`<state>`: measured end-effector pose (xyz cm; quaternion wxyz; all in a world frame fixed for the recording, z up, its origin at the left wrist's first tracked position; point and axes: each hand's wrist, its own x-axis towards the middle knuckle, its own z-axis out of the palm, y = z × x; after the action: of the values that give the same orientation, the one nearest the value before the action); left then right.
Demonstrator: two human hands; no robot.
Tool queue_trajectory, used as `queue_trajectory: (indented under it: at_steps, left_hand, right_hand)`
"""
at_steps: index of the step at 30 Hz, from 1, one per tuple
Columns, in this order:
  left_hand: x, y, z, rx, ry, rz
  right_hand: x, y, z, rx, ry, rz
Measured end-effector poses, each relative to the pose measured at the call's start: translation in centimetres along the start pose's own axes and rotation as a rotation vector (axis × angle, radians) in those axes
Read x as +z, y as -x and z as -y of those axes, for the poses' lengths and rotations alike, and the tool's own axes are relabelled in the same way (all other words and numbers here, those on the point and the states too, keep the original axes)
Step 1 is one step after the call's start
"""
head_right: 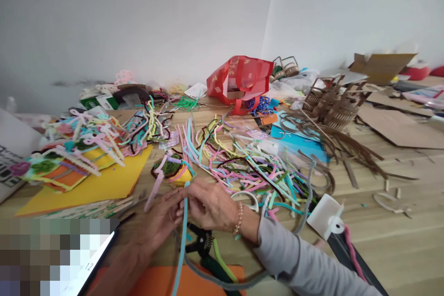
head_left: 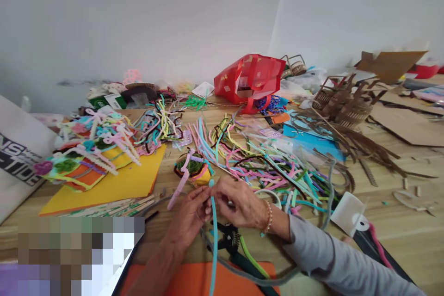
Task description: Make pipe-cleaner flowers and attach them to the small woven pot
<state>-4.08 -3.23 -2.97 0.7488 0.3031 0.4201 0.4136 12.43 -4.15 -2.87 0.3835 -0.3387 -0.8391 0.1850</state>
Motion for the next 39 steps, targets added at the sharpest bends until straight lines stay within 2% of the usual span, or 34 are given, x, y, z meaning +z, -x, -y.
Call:
queue_trajectory:
  at_steps: [2,4,9,16,24,28,34,39]
  left_hand:
    - [-0.2,0.0,0.1,-0.029,0.112,0.004]
    - [-0.3,-0.1,0.1,-0.043,0.168,0.005]
    - [-0.5,-0.5,0.4,-0.007,0.166,0.019]
    - [-0.9,-0.8,0.8,0.059,0.180,0.022]
    - [-0.8,-0.5,0.6,0.026,0.147,-0.002]
    - [-0.3,-0.3,0.5,0.121,-0.027,0.046]
    - [-0.2,-0.1,0.6,0.283,-0.348,0.007]
    - [-0.7,0.2,1.2,0.572,-0.817,-0.084]
  right_hand:
    - [-0.1,0.2,0.0,-0.108,0.168,0.083]
    - [-0.2,0.3,-0.1,-0.150,0.275,0.123]
    - [-0.5,0.4,-0.3,-0.239,0.352,0.121]
    - [-0.4,0.1,0.2,-0.291,0.296,0.057]
    - [0.0,0.3,0.0,-0.215,0.159,0.055]
    - [0.3,0.1,0.0,-0.116,-0.005,-0.037]
    - [0.3,-0.2,0.3,0.045,-0.069,-0.165]
    - [0.5,-0.2,-0.4,0.126,-0.028,-0.212]
